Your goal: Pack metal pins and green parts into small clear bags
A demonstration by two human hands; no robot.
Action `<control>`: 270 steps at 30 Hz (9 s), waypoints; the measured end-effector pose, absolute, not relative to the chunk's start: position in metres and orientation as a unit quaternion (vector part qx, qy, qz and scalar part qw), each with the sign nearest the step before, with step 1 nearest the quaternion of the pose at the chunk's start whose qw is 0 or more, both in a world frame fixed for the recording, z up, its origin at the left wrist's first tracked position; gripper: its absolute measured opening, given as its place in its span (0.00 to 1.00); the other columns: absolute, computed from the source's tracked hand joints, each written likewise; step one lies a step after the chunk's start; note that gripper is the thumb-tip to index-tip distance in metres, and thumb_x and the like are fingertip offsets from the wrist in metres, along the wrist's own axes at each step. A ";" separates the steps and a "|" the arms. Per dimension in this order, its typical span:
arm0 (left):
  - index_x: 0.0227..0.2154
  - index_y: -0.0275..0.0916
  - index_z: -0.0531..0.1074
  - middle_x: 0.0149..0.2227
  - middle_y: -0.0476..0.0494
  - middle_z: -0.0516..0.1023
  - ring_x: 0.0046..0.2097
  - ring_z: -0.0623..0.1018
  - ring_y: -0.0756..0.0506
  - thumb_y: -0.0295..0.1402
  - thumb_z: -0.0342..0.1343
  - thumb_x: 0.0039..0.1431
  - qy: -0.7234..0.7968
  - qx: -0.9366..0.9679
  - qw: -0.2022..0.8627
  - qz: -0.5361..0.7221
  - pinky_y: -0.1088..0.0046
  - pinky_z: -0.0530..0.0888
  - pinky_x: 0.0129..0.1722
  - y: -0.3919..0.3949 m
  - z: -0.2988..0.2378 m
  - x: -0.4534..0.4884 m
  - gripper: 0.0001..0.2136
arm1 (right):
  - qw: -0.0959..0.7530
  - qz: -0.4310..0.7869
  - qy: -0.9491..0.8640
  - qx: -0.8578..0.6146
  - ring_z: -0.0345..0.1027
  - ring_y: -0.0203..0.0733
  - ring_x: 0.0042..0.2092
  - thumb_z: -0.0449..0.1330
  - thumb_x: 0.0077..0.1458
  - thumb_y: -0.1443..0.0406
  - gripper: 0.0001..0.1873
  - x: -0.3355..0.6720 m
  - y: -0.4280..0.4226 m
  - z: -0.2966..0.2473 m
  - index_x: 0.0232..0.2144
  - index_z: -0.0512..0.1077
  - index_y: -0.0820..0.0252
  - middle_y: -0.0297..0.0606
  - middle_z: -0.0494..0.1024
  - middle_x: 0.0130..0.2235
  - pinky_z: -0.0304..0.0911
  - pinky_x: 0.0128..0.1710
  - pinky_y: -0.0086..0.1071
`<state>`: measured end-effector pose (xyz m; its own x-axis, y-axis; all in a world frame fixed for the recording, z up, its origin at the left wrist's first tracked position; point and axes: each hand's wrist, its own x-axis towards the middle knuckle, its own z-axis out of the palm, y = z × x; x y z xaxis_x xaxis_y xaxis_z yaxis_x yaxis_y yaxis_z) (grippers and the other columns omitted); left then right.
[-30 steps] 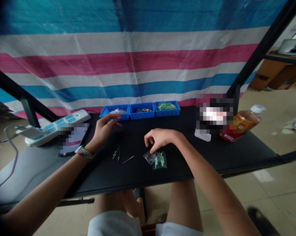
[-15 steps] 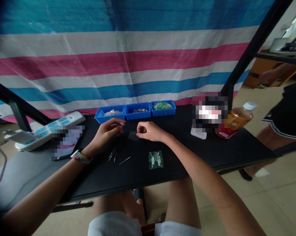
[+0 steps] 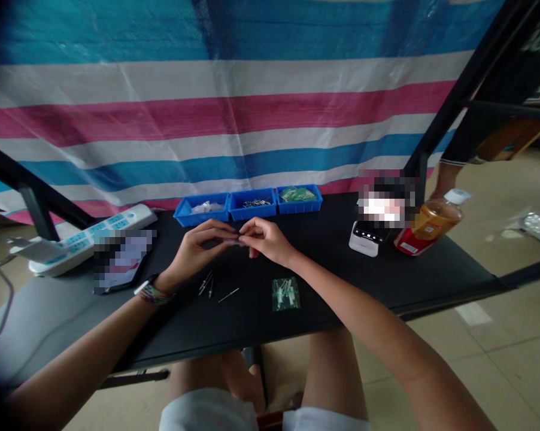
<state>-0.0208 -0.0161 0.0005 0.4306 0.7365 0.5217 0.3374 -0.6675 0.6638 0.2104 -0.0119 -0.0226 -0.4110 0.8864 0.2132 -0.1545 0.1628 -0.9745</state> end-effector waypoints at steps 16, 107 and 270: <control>0.34 0.39 0.80 0.33 0.43 0.81 0.35 0.78 0.45 0.47 0.64 0.66 0.364 0.804 0.250 0.398 0.71 0.75 0.35 -0.018 -0.006 -0.021 0.15 | 0.473 0.596 -0.577 -0.296 0.75 0.38 0.29 0.73 0.52 0.58 0.21 0.212 -0.009 -0.024 0.46 0.74 0.57 0.31 0.79 0.32 0.73 0.29 0.32; 0.28 0.37 0.76 0.24 0.45 0.80 0.27 0.78 0.47 0.56 0.57 0.69 0.402 0.747 0.374 0.374 0.73 0.72 0.32 -0.005 -0.007 -0.025 0.26 | 0.482 0.539 -0.622 -0.302 0.77 0.37 0.31 0.71 0.51 0.64 0.11 0.207 -0.015 -0.025 0.34 0.73 0.59 0.31 0.77 0.31 0.72 0.33 0.31; 0.28 0.38 0.76 0.26 0.44 0.78 0.29 0.77 0.46 0.51 0.55 0.70 0.367 0.729 0.417 0.400 0.71 0.75 0.32 -0.001 -0.009 -0.024 0.22 | 0.446 0.306 -0.795 -0.275 0.73 0.39 0.37 0.65 0.60 0.73 0.08 0.187 -0.017 -0.019 0.36 0.83 0.58 0.36 0.81 0.37 0.68 0.40 0.33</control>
<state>-0.0235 -0.0011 -0.0087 0.4101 0.8687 0.2779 0.2018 -0.3835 0.9012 0.1871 -0.0174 -0.0189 -0.4506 0.7104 0.5406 0.1638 0.6610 -0.7323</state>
